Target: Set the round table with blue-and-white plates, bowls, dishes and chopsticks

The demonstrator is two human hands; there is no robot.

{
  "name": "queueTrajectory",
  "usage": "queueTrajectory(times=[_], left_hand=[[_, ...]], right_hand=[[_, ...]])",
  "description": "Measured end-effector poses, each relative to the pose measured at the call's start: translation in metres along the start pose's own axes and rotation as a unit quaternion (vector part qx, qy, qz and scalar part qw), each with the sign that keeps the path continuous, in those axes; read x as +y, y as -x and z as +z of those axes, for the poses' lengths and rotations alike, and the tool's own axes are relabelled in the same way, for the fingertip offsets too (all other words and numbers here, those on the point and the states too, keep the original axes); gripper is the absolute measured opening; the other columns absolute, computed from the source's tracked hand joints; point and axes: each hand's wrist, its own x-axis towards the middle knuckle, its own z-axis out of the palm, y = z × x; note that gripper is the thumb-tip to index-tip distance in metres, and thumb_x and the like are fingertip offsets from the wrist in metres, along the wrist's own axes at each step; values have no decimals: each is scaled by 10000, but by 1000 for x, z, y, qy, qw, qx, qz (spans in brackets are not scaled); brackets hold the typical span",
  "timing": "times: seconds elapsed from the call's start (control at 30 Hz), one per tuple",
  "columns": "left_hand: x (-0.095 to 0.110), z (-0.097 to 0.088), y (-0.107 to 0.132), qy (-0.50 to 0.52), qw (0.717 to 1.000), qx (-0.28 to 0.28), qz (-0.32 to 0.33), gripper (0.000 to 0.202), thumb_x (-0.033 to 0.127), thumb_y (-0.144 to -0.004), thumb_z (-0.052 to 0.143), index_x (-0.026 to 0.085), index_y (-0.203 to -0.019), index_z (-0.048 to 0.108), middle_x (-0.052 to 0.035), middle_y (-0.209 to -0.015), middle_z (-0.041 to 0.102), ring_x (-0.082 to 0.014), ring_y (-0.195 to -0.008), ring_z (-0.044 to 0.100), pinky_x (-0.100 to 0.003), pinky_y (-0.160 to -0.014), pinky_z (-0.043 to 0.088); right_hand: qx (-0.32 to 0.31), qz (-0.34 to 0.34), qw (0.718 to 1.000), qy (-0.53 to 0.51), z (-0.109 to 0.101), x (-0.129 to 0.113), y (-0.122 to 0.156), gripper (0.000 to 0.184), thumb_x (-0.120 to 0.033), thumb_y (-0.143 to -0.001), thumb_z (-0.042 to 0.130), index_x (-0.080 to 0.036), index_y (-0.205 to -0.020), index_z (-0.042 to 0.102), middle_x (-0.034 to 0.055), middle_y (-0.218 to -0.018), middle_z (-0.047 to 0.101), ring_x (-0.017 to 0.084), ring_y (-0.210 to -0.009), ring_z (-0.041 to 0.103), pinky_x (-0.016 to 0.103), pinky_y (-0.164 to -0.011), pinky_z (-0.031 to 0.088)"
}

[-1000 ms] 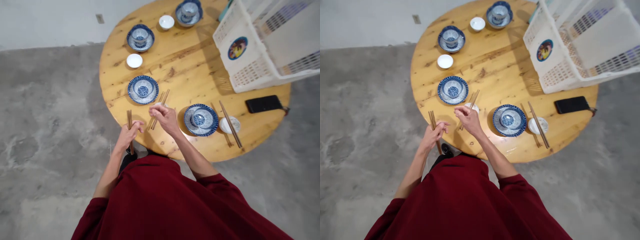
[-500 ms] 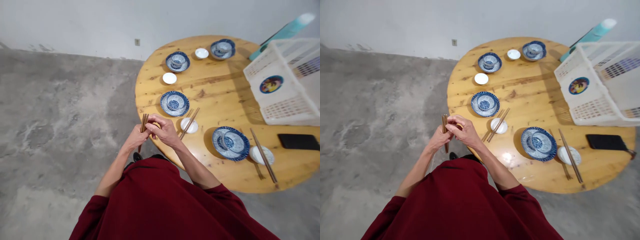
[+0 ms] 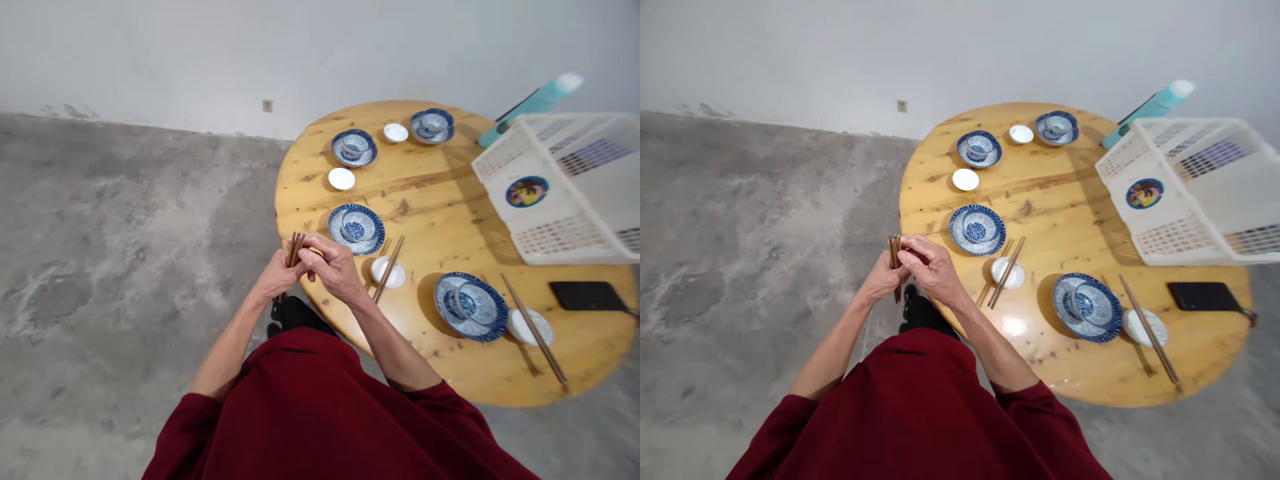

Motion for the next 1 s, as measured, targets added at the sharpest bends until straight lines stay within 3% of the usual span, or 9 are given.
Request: queueTrajectory(times=[0.17, 0.37, 0.6, 0.77, 1.0], left_hand=[[-6, -31, -51, -9, 999, -31, -16, 623, 765, -770, 701, 151, -690, 629, -23, -632, 617, -137, -639, 585, -249, -629, 474], [-10, -72, -134, -41, 997, -57, -22, 502, 622, -721, 817, 151, -710, 644, -4, -616, 619, -128, -614, 589, -235, -607, 493], [-26, -92, -220, -54, 996, -71, -8, 421, 492, -646, 866, 153, -652, 617, 23, -602, 545, -104, -592, 510, -226, -550, 446], [-42, -94, -255, -31, 993, -113, -9, 347, 419, -635, 857, 153, -672, 637, 13, -616, 550, -116, -606, 504, -238, -540, 443], [-61, -95, -277, -6, 991, -129, -27, 337, 385, -674, 814, 151, -610, 580, 36, -587, 509, -89, -579, 467, -227, -559, 424]], right_hand=[[38, 0, 999, 7, -5, 24, -43, 301, -451, -974, 595, -205, -1025, 762, 75, -982, 705, 177, -840, 679, 289, -648, 592], [136, -28, 990, 11, -13, 57, -107, 234, -370, -985, 586, -222, -1029, 763, 67, -1017, 734, 183, -878, 696, 335, -756, 615], [235, -62, 966, 91, -32, 83, -159, 201, -312, -987, 573, -257, -1037, 760, 49, -1006, 757, 201, -981, 706, 385, -887, 596], [256, -48, 957, 128, -41, 98, -174, 204, -306, -990, 560, -250, -1037, 750, 56, -1011, 755, 206, -981, 705, 386, -887, 588], [308, -32, 931, 191, -38, 119, -183, 179, -297, -972, 581, -247, -1076, 717, 90, -1104, 726, 239, -1055, 685, 440, -931, 573]])
